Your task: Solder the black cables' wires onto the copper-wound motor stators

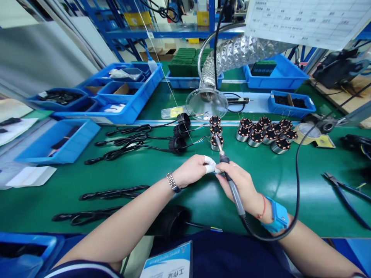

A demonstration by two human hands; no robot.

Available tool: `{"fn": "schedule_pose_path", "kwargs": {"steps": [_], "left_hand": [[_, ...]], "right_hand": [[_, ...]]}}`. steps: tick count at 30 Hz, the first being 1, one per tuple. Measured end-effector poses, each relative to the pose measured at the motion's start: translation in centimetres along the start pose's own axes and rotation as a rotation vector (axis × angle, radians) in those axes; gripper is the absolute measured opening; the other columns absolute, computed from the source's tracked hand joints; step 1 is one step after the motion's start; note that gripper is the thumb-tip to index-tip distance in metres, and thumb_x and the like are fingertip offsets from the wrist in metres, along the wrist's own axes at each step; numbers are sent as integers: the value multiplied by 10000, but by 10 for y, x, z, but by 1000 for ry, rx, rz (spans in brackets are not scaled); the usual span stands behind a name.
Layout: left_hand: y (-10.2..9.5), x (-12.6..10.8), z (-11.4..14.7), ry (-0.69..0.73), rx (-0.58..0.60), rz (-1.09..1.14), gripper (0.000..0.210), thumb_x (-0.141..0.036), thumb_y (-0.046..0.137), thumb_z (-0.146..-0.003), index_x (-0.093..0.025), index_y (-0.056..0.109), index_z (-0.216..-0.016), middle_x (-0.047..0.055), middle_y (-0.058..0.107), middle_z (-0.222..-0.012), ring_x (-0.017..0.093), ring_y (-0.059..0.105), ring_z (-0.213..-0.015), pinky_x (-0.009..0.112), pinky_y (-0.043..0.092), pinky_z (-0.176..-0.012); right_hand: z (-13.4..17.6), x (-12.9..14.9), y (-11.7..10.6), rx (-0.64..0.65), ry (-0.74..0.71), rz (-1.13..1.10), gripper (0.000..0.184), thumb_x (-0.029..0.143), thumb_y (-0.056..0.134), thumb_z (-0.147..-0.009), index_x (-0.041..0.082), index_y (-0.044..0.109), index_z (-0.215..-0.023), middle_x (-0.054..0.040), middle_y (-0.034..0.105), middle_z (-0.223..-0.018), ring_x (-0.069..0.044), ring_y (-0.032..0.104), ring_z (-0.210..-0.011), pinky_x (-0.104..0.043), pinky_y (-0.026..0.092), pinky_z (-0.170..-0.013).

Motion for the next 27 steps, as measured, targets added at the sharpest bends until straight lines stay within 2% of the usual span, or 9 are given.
{"fn": "schedule_pose_path", "kwargs": {"steps": [5,7,10,13,15,18,21,24,27], "left_hand": [[4,-8,16,10,278,-6,250,-320,452,-792,-145,620,-853,15,598,-682,113,514,-610,222,398,-601],[1,-11,22,45,321,-46,242,-298,444,-803,-159,612,-908,27,619,-753,125,542,-683,236,411,-670],[-9,-9,22,75,187,-138,202,-308,473,-789,-153,603,-800,28,615,-744,135,545,-695,247,413,-690],[-13,-6,23,80,8,25,171,-317,495,-781,-155,547,-760,24,606,-765,140,562,-736,248,424,-703],[-2,-5,24,85,-1,198,151,-307,508,-780,-157,531,-790,22,597,-804,137,577,-760,248,433,-716],[13,-7,26,75,12,275,132,-274,542,-762,-145,545,-785,11,576,-768,109,572,-663,233,437,-668],[15,-9,26,45,-16,272,131,-261,569,-738,-132,568,-759,14,564,-770,87,542,-587,213,426,-590],[14,-11,27,9,-6,203,174,-295,583,-721,-128,609,-759,33,570,-834,80,520,-556,197,397,-510],[16,-10,28,-10,53,87,223,-346,563,-732,-141,644,-765,9,576,-716,69,466,-492,194,357,-473]], "right_hand": [[3,-13,-8,-17,130,-61,225,145,486,-798,220,490,-1011,-24,571,-795,-123,551,-653,-254,472,-631],[7,-19,-10,-27,193,-103,242,165,501,-792,224,484,-1026,-21,579,-802,-115,567,-636,-240,476,-616],[10,-22,-10,-45,240,-195,273,175,527,-770,224,476,-1033,-18,587,-823,-103,575,-629,-224,479,-610],[13,-27,-9,-70,311,-298,312,162,552,-743,225,461,-1035,-2,590,-787,-94,566,-606,-213,475,-593],[15,-34,-7,-92,382,-369,348,155,567,-728,228,447,-1046,9,591,-765,-93,562,-595,-213,473,-583],[18,-42,-3,-118,465,-471,396,161,591,-713,233,426,-1066,15,593,-756,-97,566,-595,-217,474,-573],[19,-46,-1,-123,499,-525,411,175,606,-712,229,419,-1074,6,600,-765,-108,577,-611,-223,478,-567],[19,-45,-2,-118,474,-475,397,181,615,-709,226,436,-1060,0,601,-771,-113,582,-616,-225,479,-566],[18,-39,-4,-111,403,-401,355,180,603,-720,225,450,-1037,2,599,-757,-107,571,-592,-225,476,-562]]}}
Point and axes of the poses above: each hand's wrist, its own z-axis away from the middle knuckle, its own y-axis out of the palm, x = y × z, the point moved 10 cm from there along -z, towards the middle knuckle
